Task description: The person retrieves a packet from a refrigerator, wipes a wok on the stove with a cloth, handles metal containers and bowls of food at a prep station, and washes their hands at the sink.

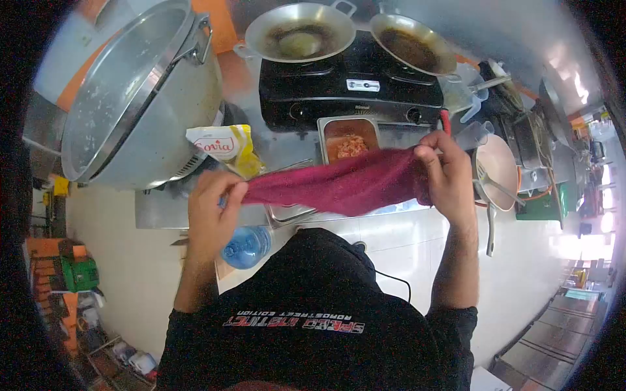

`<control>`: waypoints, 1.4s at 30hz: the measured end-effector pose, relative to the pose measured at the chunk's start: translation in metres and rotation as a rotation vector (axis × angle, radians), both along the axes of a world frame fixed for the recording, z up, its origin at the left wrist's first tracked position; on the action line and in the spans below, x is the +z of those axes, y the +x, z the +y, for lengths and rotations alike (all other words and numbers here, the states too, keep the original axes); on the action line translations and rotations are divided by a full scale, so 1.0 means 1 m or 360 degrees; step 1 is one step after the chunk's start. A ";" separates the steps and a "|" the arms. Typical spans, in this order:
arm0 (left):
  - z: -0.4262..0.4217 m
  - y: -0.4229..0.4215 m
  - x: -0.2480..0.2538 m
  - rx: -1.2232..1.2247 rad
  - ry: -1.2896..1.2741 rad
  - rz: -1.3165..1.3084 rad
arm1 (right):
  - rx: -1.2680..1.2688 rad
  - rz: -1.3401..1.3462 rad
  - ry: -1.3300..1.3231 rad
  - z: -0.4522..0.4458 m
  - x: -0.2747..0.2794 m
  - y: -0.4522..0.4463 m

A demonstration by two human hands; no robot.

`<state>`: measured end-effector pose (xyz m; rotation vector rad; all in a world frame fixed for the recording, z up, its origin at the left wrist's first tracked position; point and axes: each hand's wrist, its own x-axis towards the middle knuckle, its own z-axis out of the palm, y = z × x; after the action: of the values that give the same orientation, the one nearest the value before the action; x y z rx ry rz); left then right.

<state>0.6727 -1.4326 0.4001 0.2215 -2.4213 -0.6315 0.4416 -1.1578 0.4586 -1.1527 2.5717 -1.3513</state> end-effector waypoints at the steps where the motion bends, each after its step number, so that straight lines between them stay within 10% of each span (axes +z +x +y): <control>1: 0.003 0.000 0.005 -0.0013 -0.0010 0.0008 | 0.0056 0.0371 -0.0003 0.005 0.001 -0.006; 5: 0.017 0.010 0.018 0.0132 0.1067 0.0078 | -0.0038 0.0042 0.0047 0.031 0.014 0.008; 7: 0.023 0.008 0.018 -0.0385 0.2370 0.0411 | 0.0000 -0.0349 -0.0133 0.041 0.005 0.019; 12: 0.062 -0.007 0.007 -0.0537 0.2657 0.0161 | 0.0481 -0.0804 -0.0447 0.036 -0.076 0.055; 20: 0.163 -0.031 0.008 -0.0643 0.2164 -0.0797 | 0.0719 -0.1603 -0.0980 0.057 -0.085 0.096; 23: 0.194 -0.040 -0.006 -0.0875 0.0957 -0.0690 | 0.0540 -0.0706 -0.0608 0.079 -0.087 0.092; 26: 0.212 -0.048 -0.020 -0.0779 0.0545 -0.0456 | 0.0440 -0.1205 -0.0556 0.115 -0.086 0.084; 29: 0.258 -0.060 -0.036 -0.0209 0.1015 -0.0171 | 0.0639 -0.1080 -0.0671 0.145 -0.090 0.074; 33: 0.267 -0.060 -0.073 -0.0596 0.0739 -0.0697 | 0.0720 -0.0675 -0.0493 0.183 -0.094 0.060; 42: 0.319 -0.069 -0.053 -0.0316 0.0739 -0.0452 | 0.0371 -0.0402 0.0369 0.232 -0.159 0.044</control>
<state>0.6034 -1.1132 0.3470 0.2770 -2.5491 -1.3323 0.4858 -0.9260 0.2996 -1.1186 2.2634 -1.0427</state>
